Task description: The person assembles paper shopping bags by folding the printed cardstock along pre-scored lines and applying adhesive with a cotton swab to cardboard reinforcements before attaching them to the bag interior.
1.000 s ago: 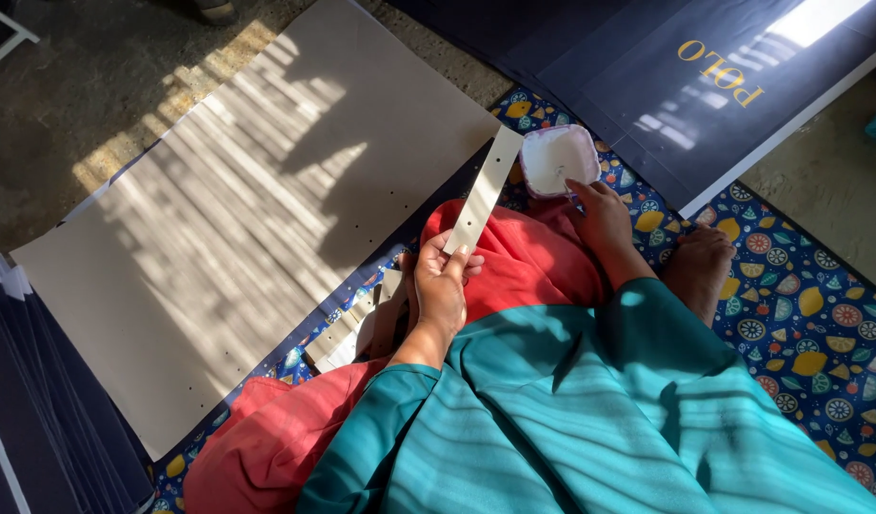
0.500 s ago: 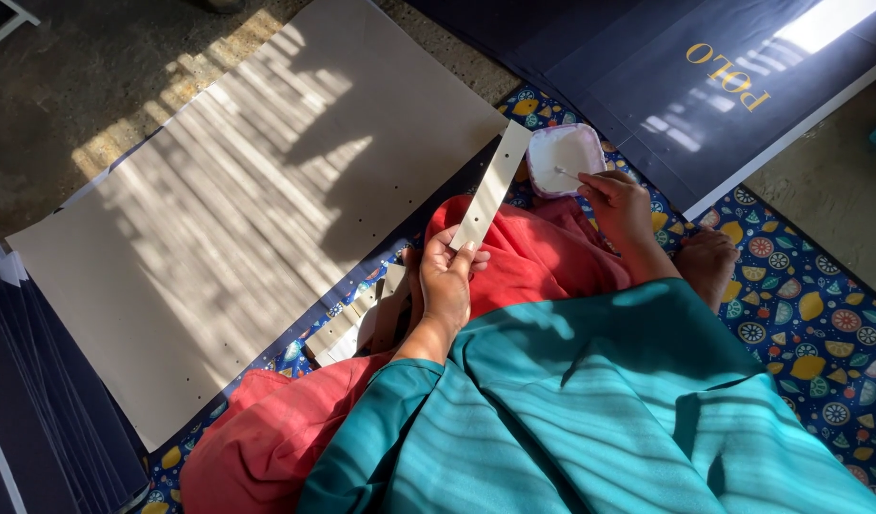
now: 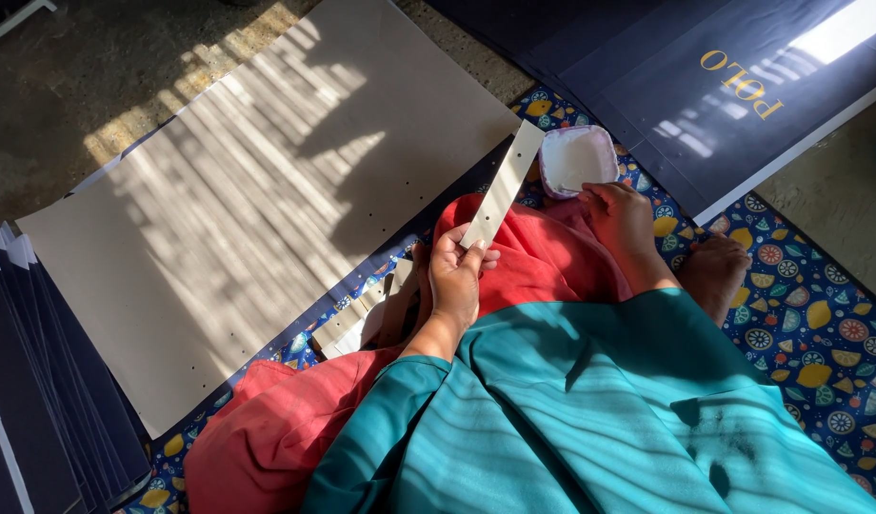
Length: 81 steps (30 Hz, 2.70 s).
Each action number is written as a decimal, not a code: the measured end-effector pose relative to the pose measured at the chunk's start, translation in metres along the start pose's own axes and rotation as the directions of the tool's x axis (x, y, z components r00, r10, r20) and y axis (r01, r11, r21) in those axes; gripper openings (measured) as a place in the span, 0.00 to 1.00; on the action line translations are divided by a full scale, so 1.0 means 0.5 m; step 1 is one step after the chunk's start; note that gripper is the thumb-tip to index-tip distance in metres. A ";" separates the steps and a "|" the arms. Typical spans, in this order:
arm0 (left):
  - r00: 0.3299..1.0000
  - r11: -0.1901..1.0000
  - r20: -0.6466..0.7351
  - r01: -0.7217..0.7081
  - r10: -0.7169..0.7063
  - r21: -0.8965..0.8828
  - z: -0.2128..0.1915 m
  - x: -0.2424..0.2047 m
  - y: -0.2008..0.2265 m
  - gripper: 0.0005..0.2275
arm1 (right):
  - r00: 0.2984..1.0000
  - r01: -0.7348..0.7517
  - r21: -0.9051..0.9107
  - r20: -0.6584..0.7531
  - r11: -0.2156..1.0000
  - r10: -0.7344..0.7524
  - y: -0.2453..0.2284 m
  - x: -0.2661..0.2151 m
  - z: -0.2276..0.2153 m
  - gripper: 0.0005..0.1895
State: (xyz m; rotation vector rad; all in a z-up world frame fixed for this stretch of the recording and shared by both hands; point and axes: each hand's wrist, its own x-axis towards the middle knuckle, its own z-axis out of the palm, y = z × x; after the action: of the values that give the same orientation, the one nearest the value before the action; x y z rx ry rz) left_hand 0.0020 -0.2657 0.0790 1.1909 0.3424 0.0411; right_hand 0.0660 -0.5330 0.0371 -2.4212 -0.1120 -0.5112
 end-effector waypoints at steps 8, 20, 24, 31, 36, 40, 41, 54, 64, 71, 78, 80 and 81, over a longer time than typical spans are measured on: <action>0.999 0.999 0.018 -0.043 0.043 -0.019 -0.005 0.004 -0.013 0.13 | 0.995 0.030 -0.032 -0.092 0.999 -0.033 0.019 -0.004 0.007 0.04; 0.998 0.998 0.035 -0.058 0.057 0.002 -0.005 -0.001 -0.005 0.14 | 0.999 0.001 -0.069 -0.052 0.998 -0.004 -0.007 0.001 0.001 0.05; 0.998 0.998 0.038 -0.059 0.058 0.008 -0.002 -0.008 0.008 0.14 | 0.997 -0.004 -0.077 -0.080 0.997 -0.002 0.015 -0.002 0.005 0.06; 0.997 0.998 0.046 -0.066 0.066 -0.001 -0.003 -0.009 0.007 0.14 | 0.942 -0.303 0.210 -0.083 0.929 0.326 -0.002 -0.012 0.011 0.10; 0.997 0.998 0.044 -0.063 0.064 -0.019 -0.003 -0.008 0.007 0.14 | 0.920 -0.326 0.303 -0.118 0.895 0.375 0.000 -0.015 0.024 0.11; 0.996 0.997 0.045 -0.072 0.072 -0.010 -0.005 -0.007 0.002 0.14 | 0.885 -0.382 0.389 -0.107 0.838 0.453 0.004 -0.022 0.026 0.13; 0.996 0.997 0.046 -0.074 0.074 -0.011 -0.005 -0.006 0.001 0.15 | 0.869 -0.404 0.433 -0.094 0.805 0.486 0.006 -0.025 0.025 0.14; 0.995 0.997 0.055 -0.078 0.078 0.004 -0.007 -0.003 -0.006 0.14 | 0.814 -0.420 0.575 -0.103 0.702 0.571 -0.020 -0.019 0.018 0.15; 0.996 0.997 0.054 -0.076 0.076 0.007 -0.006 -0.007 -0.002 0.13 | 0.753 -0.499 0.603 -0.055 0.623 0.656 -0.034 -0.018 0.016 0.18; 0.994 0.995 0.048 -0.097 0.096 0.026 -0.002 -0.014 0.009 0.13 | 0.402 -0.560 0.823 0.368 -0.092 0.839 0.014 -0.008 0.016 0.21; 0.991 0.971 -0.027 -0.120 0.128 0.205 -0.013 -0.011 0.013 0.07 | 0.455 -0.445 0.867 0.436 -0.226 0.777 0.053 0.007 0.013 0.23; 0.978 0.933 -0.046 -0.177 0.202 0.313 -0.022 -0.009 0.005 0.06 | 0.565 -0.376 0.907 0.387 -0.191 0.728 0.028 0.015 -0.004 0.22; 0.977 0.933 -0.061 -0.174 0.203 0.315 -0.028 -0.015 0.013 0.06 | 0.566 -0.387 0.901 0.399 -0.195 0.721 -0.007 0.014 -0.015 0.22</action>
State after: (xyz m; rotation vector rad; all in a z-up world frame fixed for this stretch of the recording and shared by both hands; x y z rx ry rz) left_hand -0.0078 -0.2522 0.0823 1.5343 0.3217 0.2180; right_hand 0.0693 -0.5353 0.0472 -0.7528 0.6387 -0.1475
